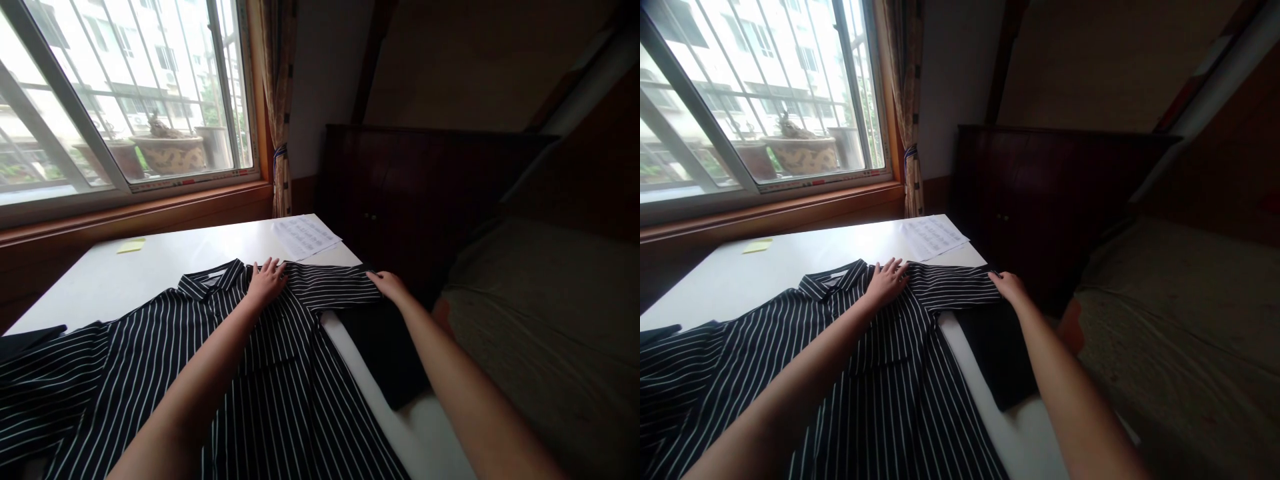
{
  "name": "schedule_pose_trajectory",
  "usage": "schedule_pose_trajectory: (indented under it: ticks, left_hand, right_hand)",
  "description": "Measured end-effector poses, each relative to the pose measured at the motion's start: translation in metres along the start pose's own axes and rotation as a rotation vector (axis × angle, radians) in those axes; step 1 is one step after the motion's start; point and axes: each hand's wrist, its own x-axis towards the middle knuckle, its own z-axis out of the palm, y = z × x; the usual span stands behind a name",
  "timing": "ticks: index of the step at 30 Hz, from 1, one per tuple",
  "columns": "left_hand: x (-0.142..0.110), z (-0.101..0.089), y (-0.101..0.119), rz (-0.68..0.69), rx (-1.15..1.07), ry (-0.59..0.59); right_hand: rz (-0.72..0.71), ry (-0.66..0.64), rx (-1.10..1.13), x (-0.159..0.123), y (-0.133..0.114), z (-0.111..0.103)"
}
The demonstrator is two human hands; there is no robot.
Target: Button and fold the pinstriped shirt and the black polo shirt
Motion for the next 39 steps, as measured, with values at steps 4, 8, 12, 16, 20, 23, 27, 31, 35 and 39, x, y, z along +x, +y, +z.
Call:
schedule_pose_trajectory:
  ticks: [4,8,12,16,20,23,27,31,35,39]
  left_hand:
    - [-0.013,-0.013,-0.014,0.089,0.024,0.007]
    - [-0.023,-0.018,-0.044,0.037,0.065,-0.033]
    - [-0.031,-0.011,-0.074,-0.102,0.064,-0.156]
    - [-0.03,-0.001,-0.088,-0.168,0.037,-0.21]
    - [-0.022,0.006,-0.089,-0.189,0.009,-0.251]
    - [-0.017,0.007,-0.089,-0.193,-0.002,-0.272]
    - [-0.016,0.007,-0.091,-0.194,-0.003,-0.276]
    - [-0.019,0.004,-0.086,-0.192,0.01,-0.239]
    - [-0.021,-0.004,-0.066,-0.154,0.069,-0.025]
    - [-0.031,-0.01,-0.043,-0.041,0.07,0.07]
  right_hand:
    - [0.013,-0.079,0.165,0.012,-0.013,0.01]
    - [0.001,-0.118,0.329,0.017,-0.027,0.017]
    - [-0.022,-0.061,0.388,0.019,-0.032,0.012]
    - [0.001,0.128,0.319,0.022,-0.021,0.001]
    - [0.024,0.187,0.206,0.017,-0.008,0.0]
    - [0.002,0.175,0.083,0.009,-0.007,0.005]
    - [-0.071,0.195,-0.187,-0.004,-0.017,0.011]
    - [-0.179,0.447,-0.381,-0.02,-0.038,0.015]
    - [-0.388,0.531,-0.413,-0.036,-0.077,0.032]
    - [-0.698,0.207,-0.416,-0.056,-0.12,0.066]
